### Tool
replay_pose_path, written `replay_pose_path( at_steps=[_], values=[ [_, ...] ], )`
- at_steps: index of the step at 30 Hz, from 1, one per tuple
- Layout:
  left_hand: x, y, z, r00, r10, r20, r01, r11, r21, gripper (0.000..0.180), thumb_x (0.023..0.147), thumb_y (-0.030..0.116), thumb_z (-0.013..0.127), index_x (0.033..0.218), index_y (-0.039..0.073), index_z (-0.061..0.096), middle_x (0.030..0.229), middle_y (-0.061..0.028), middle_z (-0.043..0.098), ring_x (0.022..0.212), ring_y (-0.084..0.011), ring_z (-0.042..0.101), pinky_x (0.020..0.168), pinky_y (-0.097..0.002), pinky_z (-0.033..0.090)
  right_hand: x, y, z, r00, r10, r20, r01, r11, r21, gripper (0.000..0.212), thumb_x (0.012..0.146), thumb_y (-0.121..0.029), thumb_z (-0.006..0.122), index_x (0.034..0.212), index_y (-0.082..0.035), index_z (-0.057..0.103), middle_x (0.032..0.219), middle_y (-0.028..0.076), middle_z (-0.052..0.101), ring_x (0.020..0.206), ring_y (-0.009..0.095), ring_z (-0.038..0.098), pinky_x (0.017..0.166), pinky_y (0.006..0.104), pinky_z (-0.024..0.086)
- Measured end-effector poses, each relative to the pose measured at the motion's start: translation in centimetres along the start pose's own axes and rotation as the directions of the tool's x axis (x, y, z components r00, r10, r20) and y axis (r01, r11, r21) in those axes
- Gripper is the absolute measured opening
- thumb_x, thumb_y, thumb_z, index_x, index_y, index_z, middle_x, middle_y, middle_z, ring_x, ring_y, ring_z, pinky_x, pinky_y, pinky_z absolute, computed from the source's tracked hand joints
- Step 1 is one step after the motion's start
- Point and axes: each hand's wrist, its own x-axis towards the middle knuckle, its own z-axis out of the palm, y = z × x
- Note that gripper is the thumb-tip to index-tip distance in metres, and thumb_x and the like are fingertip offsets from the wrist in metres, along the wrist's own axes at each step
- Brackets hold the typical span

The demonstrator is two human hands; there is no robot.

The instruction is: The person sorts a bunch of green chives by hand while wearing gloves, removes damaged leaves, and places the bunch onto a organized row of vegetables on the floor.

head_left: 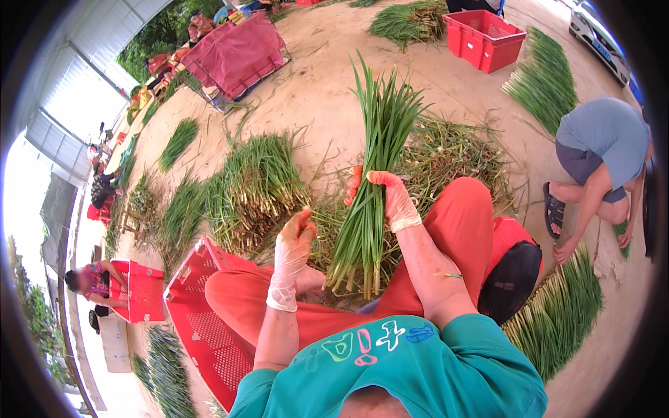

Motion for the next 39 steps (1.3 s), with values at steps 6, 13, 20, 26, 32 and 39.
replay_pose_path(
  at_steps=[6, 13, 20, 26, 32, 39],
  values=[
    [2.1, 4.1, 4.6, 0.966, 0.034, 0.255, -0.001, 0.992, -0.130, 0.059, 0.092, 0.032, 0.072, 0.134, -0.004, 0.053, 0.108, -0.0084, 0.065, 0.096, -0.0142, 0.061, 0.086, -0.0277, 0.049, -0.1, 0.0, 0.3, 0.995, -0.011, -0.102, 0.005, 0.998, -0.061, 0.037, 0.082, -0.013, 0.069, 0.114, 0.004, 0.061, 0.096, 0.017, 0.069, 0.087, 0.032, 0.068, 0.083, 0.0475, 0.057],
    [2.9, 1.2, 9.7, 0.924, 0.134, 0.358, 0.052, 0.883, -0.466, 0.106, 0.072, 0.032, 0.090, 0.150, -0.001, 0.026, 0.126, -0.0078, 0.057, 0.112, -0.0161, 0.056, 0.093, -0.0306, 0.049, 0.5, 1.9, 1.7, 0.888, -0.245, -0.390, 0.094, 0.925, -0.368, 0.019, 0.084, -0.005, 0.071, 0.100, 0.003, 0.067, 0.081, 0.007, 0.067, 0.074, 0.018, 0.063, 0.068, 0.0310, 0.052],
    [3.8, 1.5, 7.6, 0.901, -0.287, 0.326, 0.434, 0.609, -0.664, 0.038, 0.079, -0.003, 0.072, 0.115, 0.002, 0.062, 0.093, -0.0066, 0.069, 0.074, -0.0186, 0.067, 0.066, -0.0331, 0.057, 0.5, 1.2, 3.6, 0.998, -0.057, 0.035, 0.061, 0.989, -0.137, 0.048, 0.093, -0.010, 0.067, 0.137, -0.002, 0.048, 0.121, 0.009, 0.063, 0.111, 0.021, 0.061, 0.099, 0.0334, 0.050],
    [5.5, 2.3, 4.1, 0.916, -0.269, 0.296, 0.397, 0.517, -0.759, 0.038, 0.083, -0.001, 0.069, 0.119, -0.002, 0.059, 0.092, -0.0109, 0.069, 0.076, -0.0201, 0.069, 0.068, -0.0329, 0.059, -0.2, 1.3, 1.7, 0.962, -0.198, -0.186, 0.022, 0.739, -0.674, 0.084, 0.085, -0.022, 0.077, 0.151, -0.001, 0.029, 0.142, 0.018, 0.048, 0.123, 0.028, 0.053, 0.103, 0.0402, 0.044],
    [8.7, -0.8, -0.6, 0.949, -0.243, 0.199, 0.288, 0.421, -0.860, 0.031, 0.089, 0.010, 0.071, 0.119, 0.007, 0.062, 0.099, -0.0110, 0.070, 0.088, -0.0233, 0.069, 0.079, -0.0412, 0.060, -1.8, 4.0, 2.2, 0.917, 0.349, -0.195, -0.318, 0.341, -0.885, 0.078, 0.074, -0.021, 0.085, 0.138, -0.002, 0.046, 0.113, 0.012, 0.064, 0.101, 0.018, 0.062, 0.083, 0.0306, 0.051],
    [6.2, 0.6, 0.2, 0.981, -0.172, 0.087, 0.147, 0.375, -0.915, 0.036, 0.086, 0.023, 0.078, 0.112, 0.004, 0.062, 0.099, -0.0092, 0.071, 0.083, -0.0245, 0.071, 0.074, -0.0427, 0.062, -2.9, 6.4, 3.1, 0.891, 0.419, -0.175, -0.421, 0.618, -0.664, 0.038, 0.074, -0.008, 0.079, 0.109, -0.003, 0.065, 0.087, 0.008, 0.070, 0.072, 0.017, 0.067, 0.057, 0.0295, 0.053]
  ],
)
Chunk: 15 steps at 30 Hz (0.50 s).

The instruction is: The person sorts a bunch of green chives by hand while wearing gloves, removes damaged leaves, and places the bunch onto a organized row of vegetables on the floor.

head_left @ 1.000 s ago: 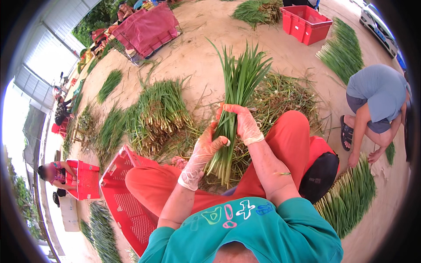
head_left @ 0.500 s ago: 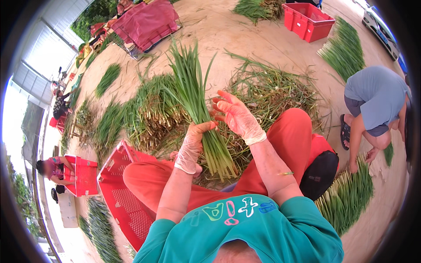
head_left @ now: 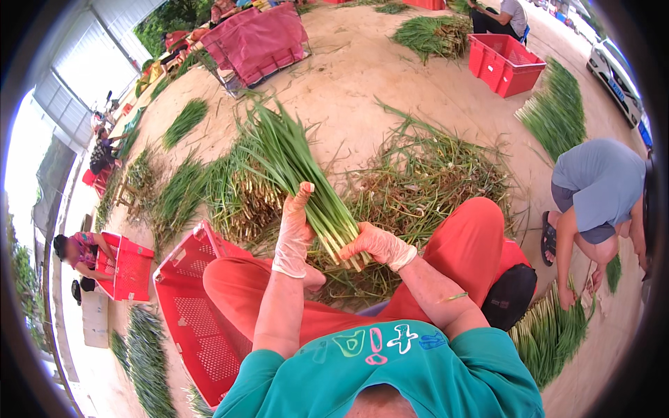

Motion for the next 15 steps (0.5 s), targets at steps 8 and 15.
replay_pose_path(
  at_steps=[8, 15],
  values=[
    [-1.1, -1.7, 0.8, 0.997, 0.061, -0.042, -0.063, 0.997, -0.050, 0.036, 0.090, 0.023, 0.074, 0.116, 0.002, 0.060, 0.104, -0.0103, 0.071, 0.088, -0.0257, 0.072, 0.077, -0.0457, 0.063, -0.9, 1.4, 1.1, 0.990, -0.009, 0.143, -0.053, 0.904, 0.424, 0.057, 0.081, 0.001, 0.071, 0.135, -0.001, 0.052, 0.118, 0.022, 0.066, 0.098, 0.032, 0.071, 0.075, 0.0386, 0.062],
    [-1.4, -1.2, -2.6, 0.996, 0.026, -0.084, 0.028, 0.814, 0.580, 0.059, 0.088, 0.051, 0.071, 0.123, 0.005, 0.059, 0.103, -0.0016, 0.065, 0.080, -0.0132, 0.060, 0.068, -0.0276, 0.047, -1.3, 1.7, 0.8, 0.993, 0.039, -0.112, 0.005, 0.929, 0.370, 0.055, 0.078, 0.002, 0.069, 0.131, -0.003, 0.055, 0.097, 0.013, 0.069, 0.073, 0.019, 0.066, 0.061, 0.0311, 0.056]
  ],
)
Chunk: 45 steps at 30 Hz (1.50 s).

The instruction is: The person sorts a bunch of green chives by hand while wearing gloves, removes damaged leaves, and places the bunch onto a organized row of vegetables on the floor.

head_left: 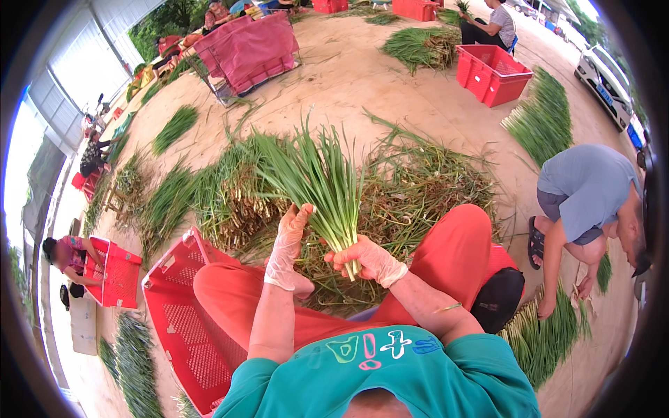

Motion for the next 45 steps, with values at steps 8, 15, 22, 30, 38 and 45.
replay_pose_path(
  at_steps=[8, 15, 22, 30, 38, 45],
  values=[
    [-4.0, 1.6, 4.7, 0.985, 0.136, 0.106, -0.172, 0.805, 0.568, 0.017, 0.086, 0.018, 0.074, 0.089, 0.001, 0.071, 0.072, -0.0049, 0.065, 0.063, -0.0124, 0.059, 0.058, -0.0293, 0.048, 0.6, 1.5, -1.1, 0.953, -0.165, -0.253, 0.091, 0.956, -0.278, 0.030, 0.071, 0.001, 0.074, 0.100, 0.001, 0.065, 0.080, 0.011, 0.068, 0.066, 0.019, 0.065, 0.054, 0.0341, 0.051],
    [-1.9, -0.3, 4.3, 0.973, 0.221, 0.073, -0.218, 0.750, 0.625, 0.016, 0.083, 0.015, 0.066, 0.083, -0.001, 0.069, 0.067, -0.0139, 0.065, 0.058, -0.0194, 0.063, 0.055, -0.0353, 0.048, 1.0, 2.0, -1.5, 0.956, -0.144, -0.254, 0.042, 0.929, -0.367, 0.027, 0.071, 0.002, 0.074, 0.096, 0.001, 0.066, 0.079, 0.009, 0.067, 0.063, 0.018, 0.064, 0.049, 0.0326, 0.049],
    [-0.9, -2.7, -6.8, 0.984, 0.091, -0.151, 0.006, 0.839, 0.544, 0.031, 0.090, 0.007, 0.064, 0.119, -0.004, 0.060, 0.080, -0.0058, 0.066, 0.061, -0.0096, 0.056, 0.055, -0.0244, 0.048, 1.5, 2.0, -2.0, 0.942, -0.274, -0.195, 0.155, 0.868, -0.471, 0.027, 0.064, -0.001, 0.076, 0.090, 0.002, 0.067, 0.067, 0.011, 0.065, 0.055, 0.018, 0.061, 0.049, 0.0315, 0.048],
    [-3.8, -4.3, 5.5, 0.970, -0.172, 0.173, 0.229, 0.884, -0.408, 0.057, 0.087, 0.010, 0.074, 0.137, 0.001, 0.049, 0.110, -0.0090, 0.066, 0.093, -0.0222, 0.066, 0.088, -0.0375, 0.053, 0.5, 2.0, 1.0, 0.864, -0.397, -0.311, -0.230, 0.238, -0.944, 0.045, 0.084, -0.013, 0.063, 0.125, 0.003, 0.050, 0.101, 0.024, 0.067, 0.103, 0.041, 0.064, 0.082, 0.0465, 0.053],
    [-2.8, -5.4, 2.3, 0.921, -0.384, 0.074, 0.367, 0.784, -0.500, 0.025, 0.082, -0.003, 0.064, 0.107, -0.005, 0.063, 0.091, -0.0128, 0.069, 0.079, -0.0235, 0.068, 0.075, -0.0358, 0.058, 0.5, 1.0, -0.1, 0.918, -0.385, 0.092, 0.243, 0.365, -0.899, 0.061, 0.080, -0.032, 0.078, 0.121, 0.006, 0.052, 0.103, 0.019, 0.066, 0.097, 0.028, 0.065, 0.081, 0.0373, 0.054],
    [-5.6, -2.1, 0.5, 0.881, -0.383, 0.279, 0.471, 0.773, -0.425, 0.036, 0.081, 0.010, 0.067, 0.112, -0.008, 0.063, 0.097, -0.0165, 0.071, 0.084, -0.0293, 0.070, 0.078, -0.0412, 0.061, 1.5, -2.4, -2.4, 0.982, -0.148, -0.118, 0.098, 0.931, -0.352, 0.044, 0.089, -0.039, 0.073, 0.112, -0.002, 0.065, 0.093, 0.007, 0.070, 0.079, 0.016, 0.064, 0.071, 0.0328, 0.050]
  ],
)
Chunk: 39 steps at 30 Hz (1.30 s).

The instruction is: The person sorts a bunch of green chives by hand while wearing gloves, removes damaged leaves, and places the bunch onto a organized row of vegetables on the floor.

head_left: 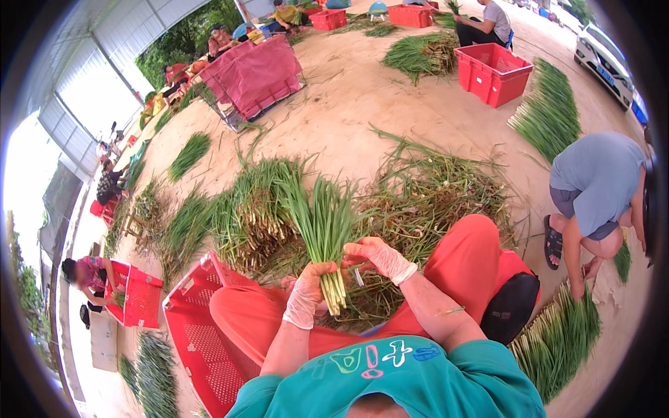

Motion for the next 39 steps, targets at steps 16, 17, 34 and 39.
replay_pose_path(
  at_steps=[16, 17, 34, 39],
  values=[
    [-3.3, -1.3, 5.0, 0.958, -0.218, 0.186, 0.173, 0.958, 0.229, 0.063, 0.076, 0.001, 0.074, 0.135, -0.003, 0.049, 0.115, -0.0199, 0.066, 0.100, -0.0305, 0.069, 0.089, -0.0463, 0.057, -0.8, -1.3, -0.1, 0.893, -0.381, 0.240, 0.169, 0.777, 0.606, 0.088, 0.077, -0.031, 0.077, 0.150, -0.004, 0.036, 0.128, 0.015, 0.061, 0.115, 0.033, 0.061, 0.102, 0.0500, 0.050],
    [-3.2, -1.2, 5.0, 0.967, -0.179, 0.179, 0.132, 0.960, 0.248, 0.062, 0.077, 0.000, 0.073, 0.135, -0.002, 0.049, 0.114, -0.0184, 0.066, 0.099, -0.0300, 0.069, 0.088, -0.0459, 0.058, -1.0, -2.1, 0.1, 0.894, -0.387, 0.225, 0.173, 0.763, 0.623, 0.086, 0.075, -0.022, 0.078, 0.149, -0.004, 0.037, 0.117, 0.013, 0.064, 0.106, 0.031, 0.064, 0.097, 0.0486, 0.053],
    [-1.1, 0.3, 5.6, 0.897, 0.230, 0.378, -0.432, 0.641, 0.635, 0.078, 0.084, 0.034, 0.081, 0.143, 0.002, 0.042, 0.123, -0.0063, 0.057, 0.111, -0.0157, 0.054, 0.096, -0.0302, 0.045, -1.0, -2.7, 0.2, 0.901, -0.416, 0.125, 0.250, 0.731, 0.635, 0.083, 0.074, -0.010, 0.074, 0.148, -0.005, 0.036, 0.115, 0.017, 0.065, 0.100, 0.033, 0.067, 0.091, 0.0508, 0.056],
    [-2.0, 1.4, 0.4, 0.879, 0.472, -0.069, -0.423, 0.838, 0.345, 0.075, 0.090, 0.058, 0.062, 0.148, 0.015, 0.042, 0.127, -0.0058, 0.053, 0.110, -0.0196, 0.051, 0.097, -0.0389, 0.039, -0.1, -3.9, -2.2, 0.797, -0.599, -0.078, 0.450, 0.503, 0.738, 0.087, 0.074, -0.014, 0.078, 0.150, -0.011, 0.036, 0.117, 0.014, 0.065, 0.105, 0.033, 0.066, 0.096, 0.0557, 0.052]
  ],
)
